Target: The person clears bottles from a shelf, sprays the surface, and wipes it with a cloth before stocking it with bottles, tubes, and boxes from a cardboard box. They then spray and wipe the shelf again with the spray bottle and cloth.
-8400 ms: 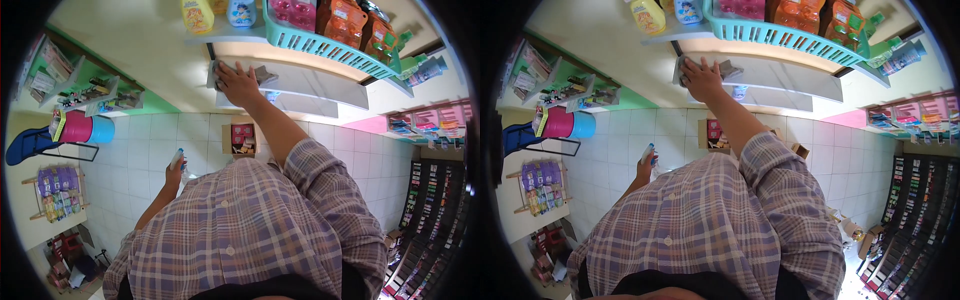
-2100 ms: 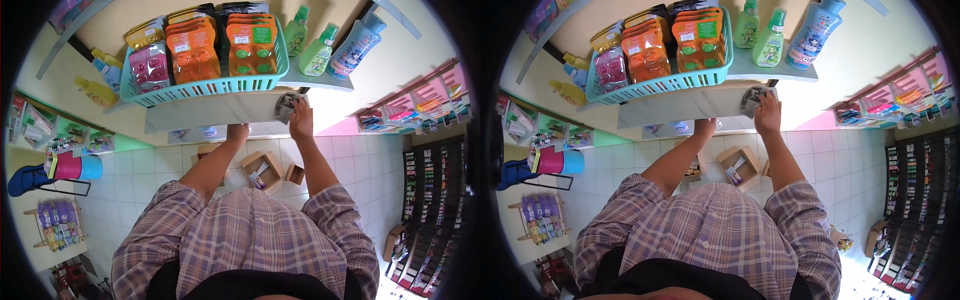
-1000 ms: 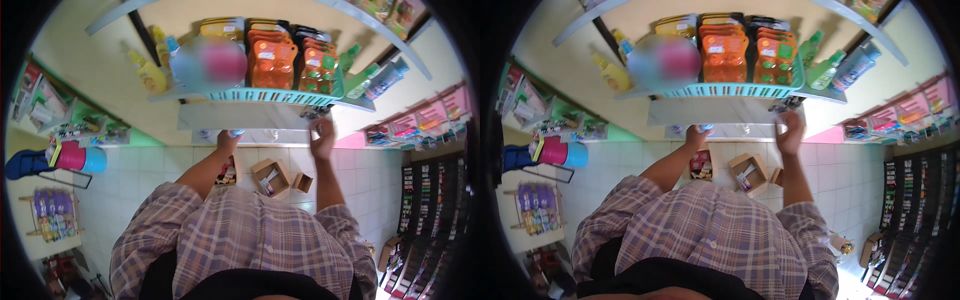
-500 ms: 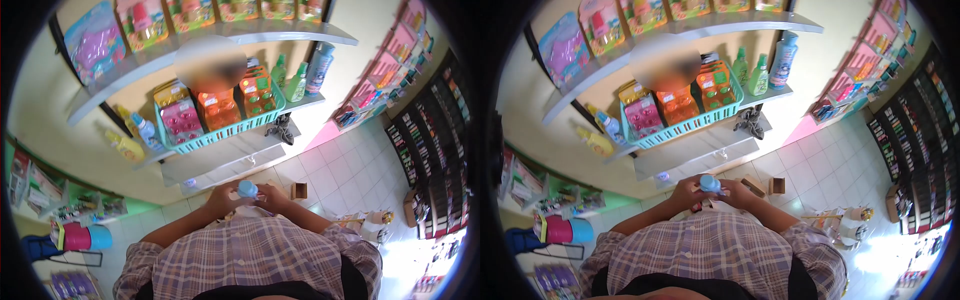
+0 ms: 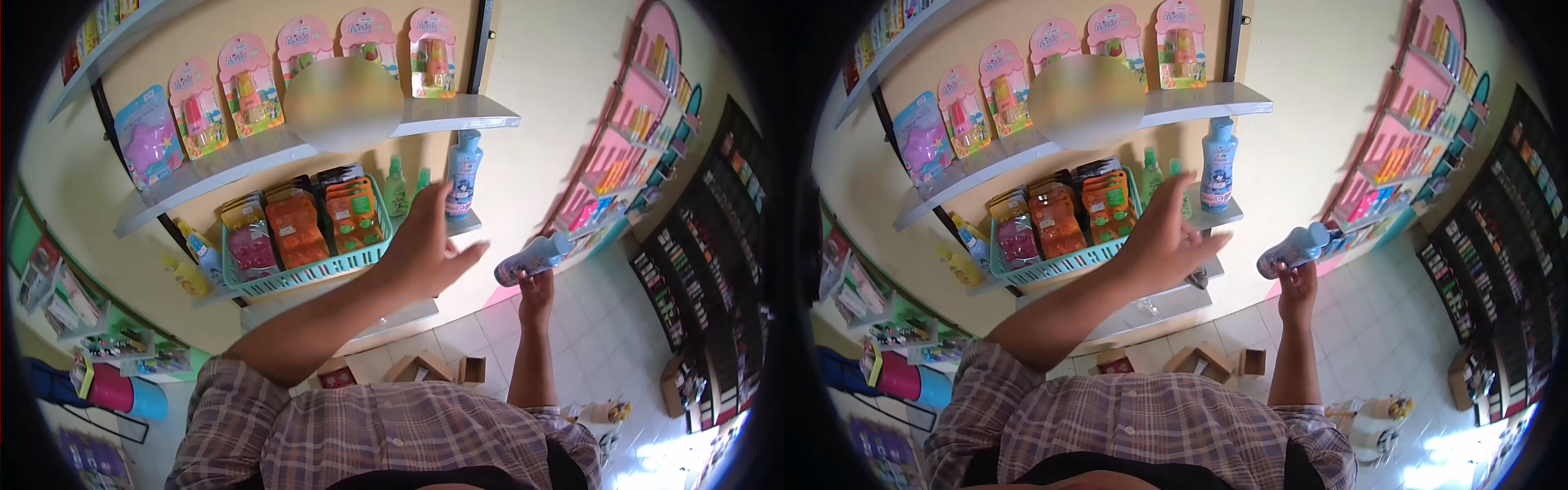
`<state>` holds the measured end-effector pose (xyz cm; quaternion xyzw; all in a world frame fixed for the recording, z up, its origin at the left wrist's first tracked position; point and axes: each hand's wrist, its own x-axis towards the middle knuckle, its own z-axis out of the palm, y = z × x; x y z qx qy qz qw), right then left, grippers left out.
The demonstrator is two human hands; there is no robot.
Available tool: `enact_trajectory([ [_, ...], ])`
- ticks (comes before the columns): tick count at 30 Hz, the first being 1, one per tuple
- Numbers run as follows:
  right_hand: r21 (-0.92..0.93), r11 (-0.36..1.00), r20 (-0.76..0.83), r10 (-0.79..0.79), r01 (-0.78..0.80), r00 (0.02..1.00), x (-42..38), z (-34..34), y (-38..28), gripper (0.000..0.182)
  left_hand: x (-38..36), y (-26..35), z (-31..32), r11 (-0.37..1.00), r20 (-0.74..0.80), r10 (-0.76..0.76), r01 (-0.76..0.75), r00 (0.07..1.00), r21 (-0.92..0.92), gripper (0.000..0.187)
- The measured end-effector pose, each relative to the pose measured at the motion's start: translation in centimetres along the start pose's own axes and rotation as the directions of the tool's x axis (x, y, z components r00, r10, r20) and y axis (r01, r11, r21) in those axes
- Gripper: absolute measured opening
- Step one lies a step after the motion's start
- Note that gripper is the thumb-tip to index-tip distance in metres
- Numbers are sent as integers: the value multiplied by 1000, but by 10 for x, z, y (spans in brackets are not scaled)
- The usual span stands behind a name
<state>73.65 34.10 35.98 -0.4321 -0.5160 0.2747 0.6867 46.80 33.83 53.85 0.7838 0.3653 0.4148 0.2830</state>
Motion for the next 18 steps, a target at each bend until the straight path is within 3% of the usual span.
enact_trajectory([
  [1,72,997,-8,-32,33,999,12,-1,-8,42,23,-5,13,1000,-17,-5,5,1000,9,84],
  [3,146,986,-4,-84,83,996,33,-5,-17,42,68,-30,36,856,-332,308,-108,892,505,89],
  [4,151,985,4,-87,86,996,41,-8,-19,42,83,-29,38,854,-339,309,-103,889,510,89],
  [6,164,985,87,-71,56,994,55,-15,-21,44,109,-29,42,908,-420,158,36,894,418,86],
  [10,253,967,120,-67,34,991,81,-15,-25,46,129,-36,47,917,-420,36,137,907,374,80],
  [13,241,970,184,-71,25,980,108,-12,-23,46,136,-40,50,891,-416,33,162,909,423,68],
  [15,250,968,239,-93,32,967,124,-6,-21,48,140,-41,49,866,-363,-130,284,923,412,54],
  [18,290,954,261,-148,69,954,143,8,-21,49,140,-45,52,859,-412,-71,265,908,437,47],
])
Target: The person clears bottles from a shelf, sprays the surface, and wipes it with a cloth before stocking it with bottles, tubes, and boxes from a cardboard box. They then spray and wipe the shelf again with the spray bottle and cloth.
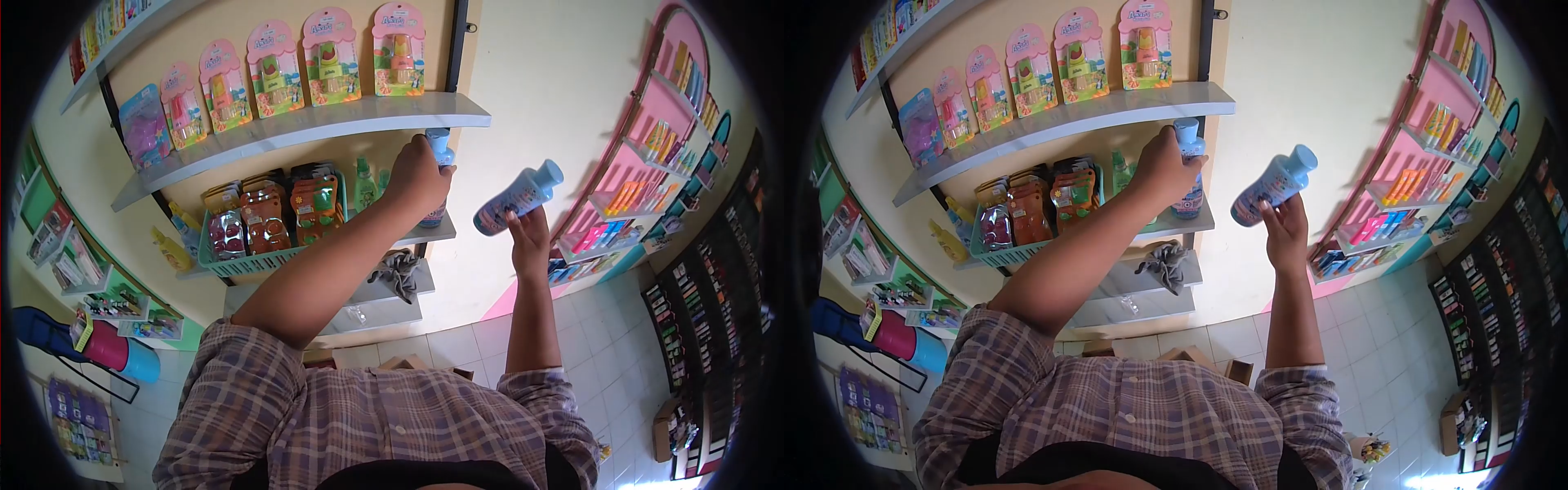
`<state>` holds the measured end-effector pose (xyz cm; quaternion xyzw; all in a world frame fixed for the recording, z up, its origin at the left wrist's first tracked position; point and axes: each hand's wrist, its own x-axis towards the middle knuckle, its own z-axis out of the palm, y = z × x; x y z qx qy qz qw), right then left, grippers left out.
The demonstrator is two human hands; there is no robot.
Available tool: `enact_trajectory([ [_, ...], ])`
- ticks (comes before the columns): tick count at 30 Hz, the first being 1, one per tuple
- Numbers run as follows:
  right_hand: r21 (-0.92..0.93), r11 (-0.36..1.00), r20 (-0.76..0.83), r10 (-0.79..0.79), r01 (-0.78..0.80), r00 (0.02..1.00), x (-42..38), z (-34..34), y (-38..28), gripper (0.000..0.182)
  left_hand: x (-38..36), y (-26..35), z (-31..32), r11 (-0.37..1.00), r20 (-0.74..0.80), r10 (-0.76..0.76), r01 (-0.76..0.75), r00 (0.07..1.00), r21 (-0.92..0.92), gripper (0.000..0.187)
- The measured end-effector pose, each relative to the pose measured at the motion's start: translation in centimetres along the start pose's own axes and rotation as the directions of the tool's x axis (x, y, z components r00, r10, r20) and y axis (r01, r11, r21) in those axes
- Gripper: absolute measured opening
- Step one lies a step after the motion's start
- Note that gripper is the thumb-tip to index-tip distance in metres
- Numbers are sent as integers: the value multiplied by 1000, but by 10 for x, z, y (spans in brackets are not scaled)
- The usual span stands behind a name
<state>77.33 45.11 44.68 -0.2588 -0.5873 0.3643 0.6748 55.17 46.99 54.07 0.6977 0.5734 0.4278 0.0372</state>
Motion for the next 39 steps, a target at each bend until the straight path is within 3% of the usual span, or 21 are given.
enact_trajectory([
  [8,19,999,125,-29,27,992,43,18,4,51,4,-15,12,982,39,-21,27,999,-185,49],
  [12,90,963,-50,-252,256,966,64,10,-29,53,-3,-10,10,990,-57,23,-30,998,-138,43],
  [14,94,947,-191,-286,308,939,76,13,-68,53,-7,-6,6,992,-119,69,-81,990,-100,49],
  [16,148,919,-220,-329,365,918,90,22,-108,50,-7,-5,6,984,-215,115,-141,970,-110,58],
  [17,170,912,-206,-337,373,919,100,26,-122,49,-12,1,0,981,-164,61,-89,985,-169,71],
  [18,200,902,-106,-369,383,923,113,23,-130,47,-19,2,-1,983,-179,63,-92,982,-161,71],
  [20,267,892,-67,-360,364,930,129,46,-146,43,-34,1,0,983,-322,148,-175,935,-57,82],
  [21,279,908,-30,-316,312,948,138,55,-147,41,-41,0,-1,981,-263,146,-174,954,-88,92],
  [25,293,950,150,-155,106,976,158,79,-132,37,-82,-2,-13,979,-189,174,-190,966,-69,93],
  [27,230,973,240,-81,24,967,156,86,-133,37,-99,1,-25,951,-57,77,-91,995,-297,86],
  [28,229,973,245,-86,29,966,159,87,-133,37,-106,6,-36,950,-64,79,-94,995,-298,86],
  [30,142,990,333,-35,-13,942,164,92,-131,39,-119,12,-55,925,87,39,-3,995,-379,82],
  [31,103,995,331,-37,3,943,167,95,-132,42,-123,5,-52,935,12,120,-109,993,-338,82],
  [32,108,994,346,-37,-1,938,168,99,-132,42,-126,2,-56,937,2,108,-102,994,-333,82],
  [34,-69,997,311,-1,23,951,169,112,-136,46,-136,7,-76,922,247,42,57,968,-383,80],
  [39,-214,977,343,48,28,938,190,115,-130,51,-161,-17,-98,968,501,-14,137,865,-210,77],
])
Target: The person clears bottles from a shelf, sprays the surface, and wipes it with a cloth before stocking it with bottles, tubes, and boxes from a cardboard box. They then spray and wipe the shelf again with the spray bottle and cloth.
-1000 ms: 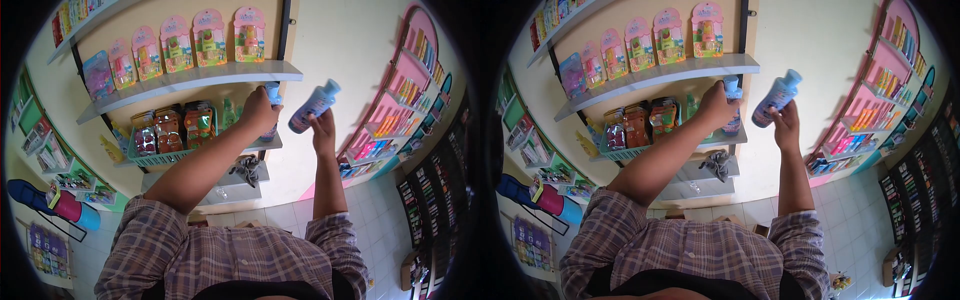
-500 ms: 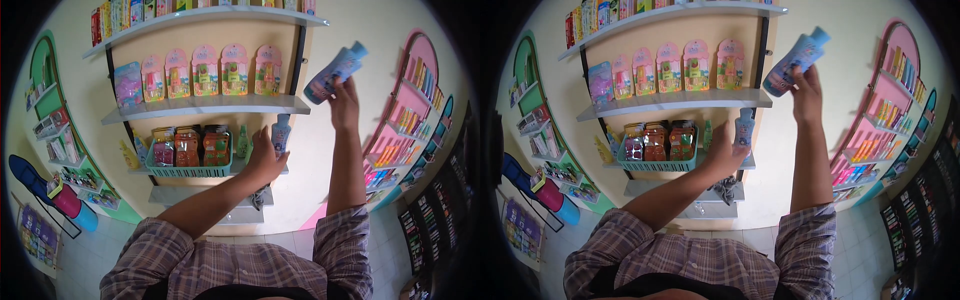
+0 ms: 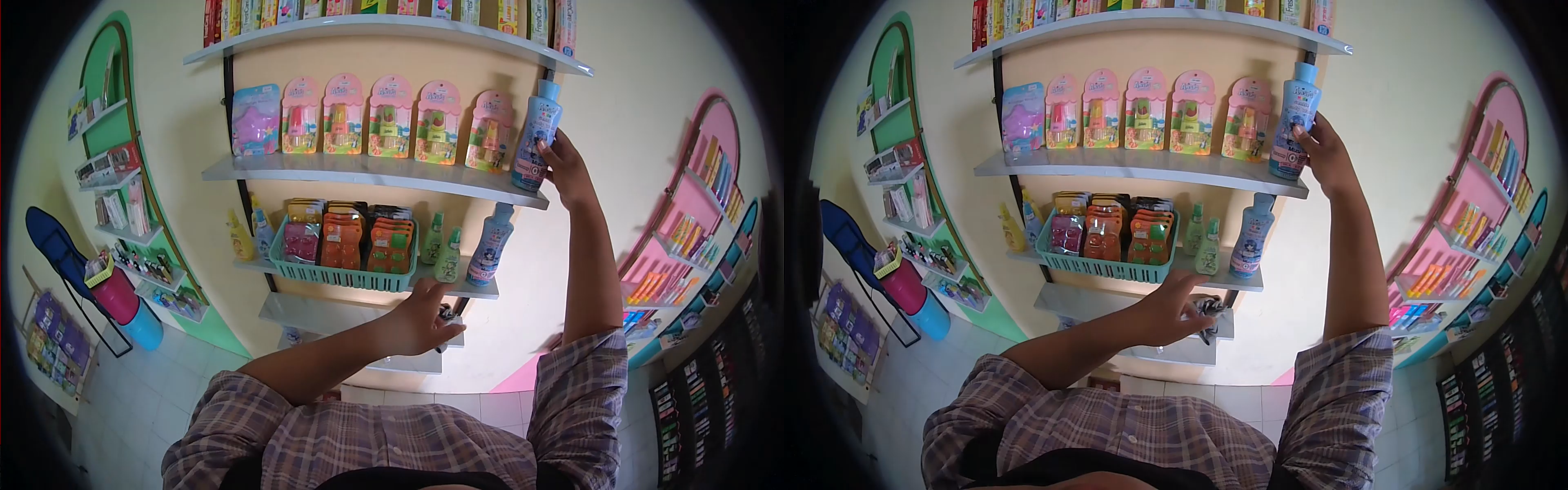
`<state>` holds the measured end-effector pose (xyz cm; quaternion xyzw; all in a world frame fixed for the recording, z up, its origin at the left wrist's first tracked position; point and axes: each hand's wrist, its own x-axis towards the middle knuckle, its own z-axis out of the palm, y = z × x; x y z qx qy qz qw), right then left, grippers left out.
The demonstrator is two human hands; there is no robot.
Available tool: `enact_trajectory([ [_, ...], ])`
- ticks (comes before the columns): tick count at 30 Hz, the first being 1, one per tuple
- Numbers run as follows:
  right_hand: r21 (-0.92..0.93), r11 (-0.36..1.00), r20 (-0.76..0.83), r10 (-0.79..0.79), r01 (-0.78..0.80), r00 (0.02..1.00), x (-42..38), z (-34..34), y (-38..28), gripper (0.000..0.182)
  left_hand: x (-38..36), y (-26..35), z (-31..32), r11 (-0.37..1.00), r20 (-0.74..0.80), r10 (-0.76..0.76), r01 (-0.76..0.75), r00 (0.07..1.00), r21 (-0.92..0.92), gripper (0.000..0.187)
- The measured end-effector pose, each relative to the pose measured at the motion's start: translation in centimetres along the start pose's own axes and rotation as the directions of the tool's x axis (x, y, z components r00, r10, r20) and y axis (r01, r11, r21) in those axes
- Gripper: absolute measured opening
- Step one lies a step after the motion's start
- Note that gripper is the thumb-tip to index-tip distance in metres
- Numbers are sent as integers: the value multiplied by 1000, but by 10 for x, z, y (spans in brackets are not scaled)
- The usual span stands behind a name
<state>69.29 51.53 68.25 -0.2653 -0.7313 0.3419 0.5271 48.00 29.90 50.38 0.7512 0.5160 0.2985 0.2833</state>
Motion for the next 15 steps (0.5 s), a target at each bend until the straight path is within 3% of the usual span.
enact_trajectory([
  [3,-90,995,22,-32,34,999,10,-9,12,53,-12,-29,4,1000,-3,29,-29,1000,-10,76],
  [7,-117,992,9,50,-49,999,15,-11,12,57,-31,-37,-7,999,13,14,-14,1000,-29,73],
  [9,-50,997,-8,58,-58,998,17,-13,20,57,-41,-41,-12,998,118,-20,26,993,-56,73],
  [11,-30,998,1,55,-55,998,20,-21,28,58,-51,-63,-12,996,86,-18,25,996,-85,64],
  [15,-69,993,69,103,-99,992,10,-30,28,50,-80,-128,-8,972,292,-219,182,931,148,57],
])
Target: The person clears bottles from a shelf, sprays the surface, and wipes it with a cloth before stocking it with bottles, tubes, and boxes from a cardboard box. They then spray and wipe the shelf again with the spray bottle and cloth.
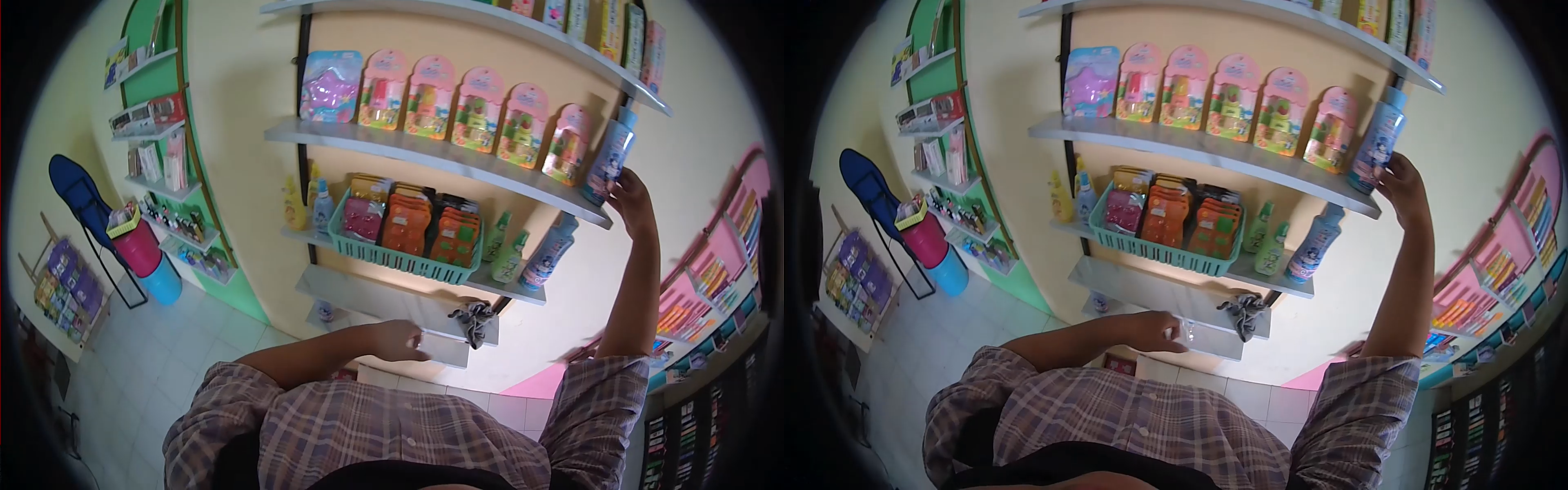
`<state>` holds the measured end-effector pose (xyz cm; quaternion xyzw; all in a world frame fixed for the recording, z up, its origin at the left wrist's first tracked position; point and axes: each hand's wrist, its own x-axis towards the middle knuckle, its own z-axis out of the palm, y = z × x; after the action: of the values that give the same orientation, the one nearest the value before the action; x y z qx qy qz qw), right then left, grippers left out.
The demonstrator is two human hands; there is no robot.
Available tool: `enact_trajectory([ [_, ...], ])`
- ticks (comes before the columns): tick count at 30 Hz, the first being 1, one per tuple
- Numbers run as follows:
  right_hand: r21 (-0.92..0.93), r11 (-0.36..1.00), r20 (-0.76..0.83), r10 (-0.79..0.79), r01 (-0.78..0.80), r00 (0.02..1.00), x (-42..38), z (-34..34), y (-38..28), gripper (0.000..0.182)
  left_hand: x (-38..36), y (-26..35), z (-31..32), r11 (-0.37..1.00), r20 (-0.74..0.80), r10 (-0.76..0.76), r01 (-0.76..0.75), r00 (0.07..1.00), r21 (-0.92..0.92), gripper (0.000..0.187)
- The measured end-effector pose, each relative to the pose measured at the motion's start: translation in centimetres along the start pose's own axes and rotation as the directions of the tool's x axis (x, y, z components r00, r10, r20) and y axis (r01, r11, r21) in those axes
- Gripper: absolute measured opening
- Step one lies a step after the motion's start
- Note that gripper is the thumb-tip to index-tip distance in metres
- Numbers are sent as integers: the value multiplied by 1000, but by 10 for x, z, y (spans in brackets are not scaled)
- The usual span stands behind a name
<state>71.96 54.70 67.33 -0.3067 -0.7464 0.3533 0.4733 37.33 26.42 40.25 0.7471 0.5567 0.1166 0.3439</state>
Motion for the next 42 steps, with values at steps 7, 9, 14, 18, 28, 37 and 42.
enact_trajectory([
  [7,31,996,7,88,-88,996,4,-4,13,49,-74,-130,44,931,167,-320,342,933,-128,69],
  [9,14,995,-10,97,-97,995,6,-10,19,46,-96,-160,57,755,158,-437,457,885,-470,62],
  [14,-164,972,11,173,-169,985,9,-20,23,43,-106,-271,98,664,-245,-730,579,638,-473,81],
  [18,-204,956,-54,206,-213,977,12,-27,28,49,-102,-306,68,800,-684,-590,424,429,-424,94],
  [28,-173,976,-50,121,-128,991,-2,-12,29,51,-6,-477,111,820,-434,-573,482,695,-310,112],
  [37,-218,971,-8,97,-97,995,-18,20,-1,49,33,-424,107,851,-740,-521,191,426,-490,103],
  [42,-303,945,-135,89,-127,987,-16,25,3,47,68,-452,110,898,-776,-394,386,492,-211,84],
])
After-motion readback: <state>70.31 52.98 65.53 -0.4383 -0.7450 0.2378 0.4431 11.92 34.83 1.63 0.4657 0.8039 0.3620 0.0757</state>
